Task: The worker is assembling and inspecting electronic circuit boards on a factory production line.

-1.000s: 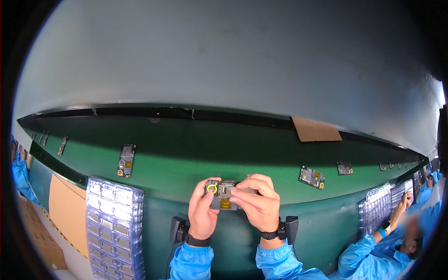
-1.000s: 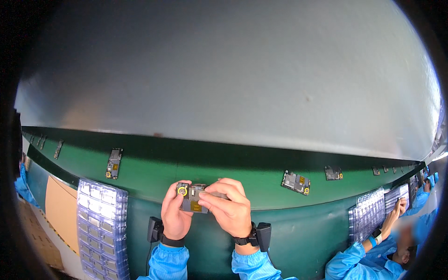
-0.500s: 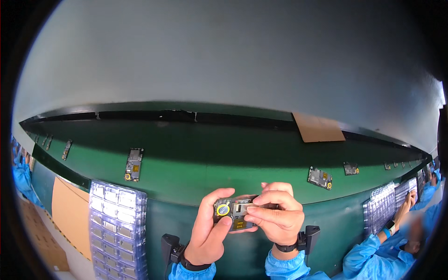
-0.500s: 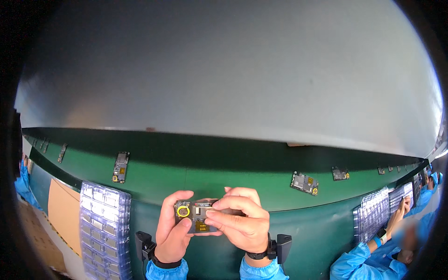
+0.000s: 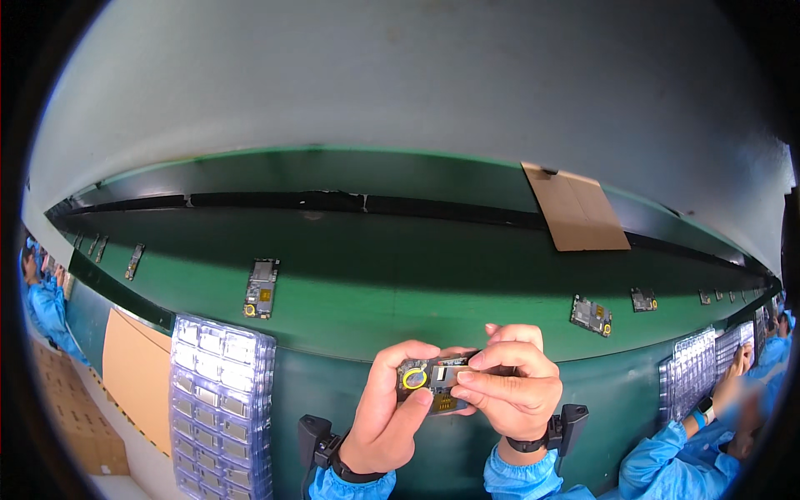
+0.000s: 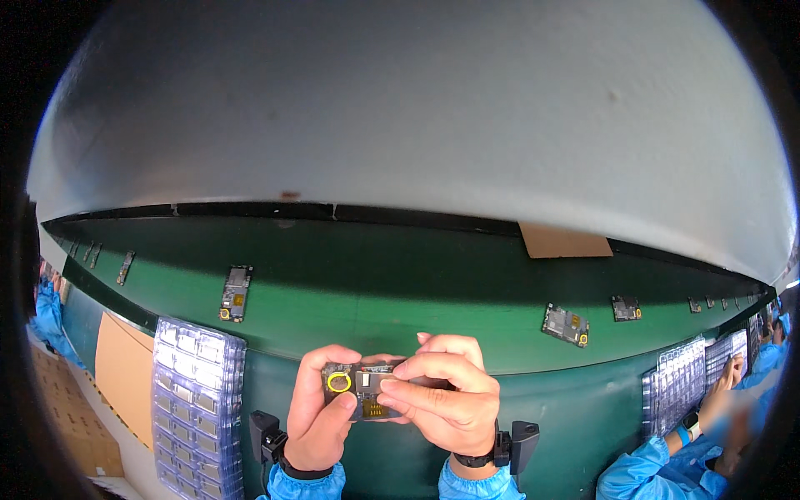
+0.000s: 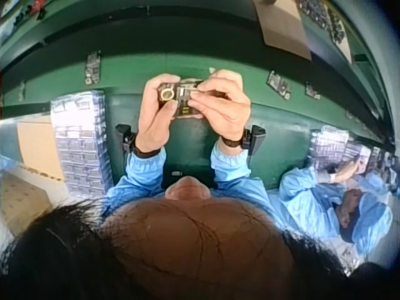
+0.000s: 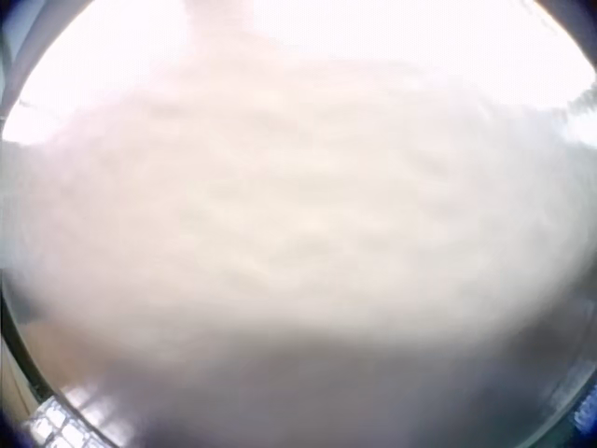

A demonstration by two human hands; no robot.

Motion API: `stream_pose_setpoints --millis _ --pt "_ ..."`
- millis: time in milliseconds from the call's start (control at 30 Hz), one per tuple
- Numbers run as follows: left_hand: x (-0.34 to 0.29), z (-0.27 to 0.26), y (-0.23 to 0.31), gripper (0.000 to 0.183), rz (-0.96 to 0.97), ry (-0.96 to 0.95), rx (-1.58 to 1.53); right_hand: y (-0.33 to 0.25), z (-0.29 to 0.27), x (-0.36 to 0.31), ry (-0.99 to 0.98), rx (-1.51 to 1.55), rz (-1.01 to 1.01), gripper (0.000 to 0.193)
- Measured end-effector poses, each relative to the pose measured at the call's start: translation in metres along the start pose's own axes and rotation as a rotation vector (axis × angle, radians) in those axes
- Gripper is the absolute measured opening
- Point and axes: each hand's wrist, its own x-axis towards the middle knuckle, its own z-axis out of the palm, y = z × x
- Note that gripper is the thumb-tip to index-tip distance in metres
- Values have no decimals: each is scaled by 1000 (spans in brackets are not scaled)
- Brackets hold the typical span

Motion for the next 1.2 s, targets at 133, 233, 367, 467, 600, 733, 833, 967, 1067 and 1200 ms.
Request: stream_pose_setpoints --millis 133,233,367,467,600,733,833,967,1067,1200 --pt "-1 1 1 40 14 -7 29 -1 -1 0 -12 -15 -11 30" --pt "0 2 1 39 -9 -11 -11 -3 -2 0 -17 -41 -16 30" --pt "-2 1 -2 36 1 -7 -10 -4 -3 1 -16 -48 -27 29" --pt "-2 2 1 34 4 8 24 -8 -4 1 -29 -53 -18 28" --pt "1 14 6 27 10 165 111 -11 -3 3 -40 -66 -19 28" --pt "-2 11 1 26 15 176 182 -17 -5 6 -51 -142 -63 30" --pt "-3 11 1 25 13 199 191 -16 -5 4 -47 -179 -83 31" --pt "-1 15 4 25 47 177 168 -19 -4 4 -38 -192 -80 31" --pt "-1 11 3 25 56 173 187 -18 -4 5 -43 -190 -85 30" --pt "-1 8 1 26 91 129 221 -18 -4 5 -36 -186 -88 30"
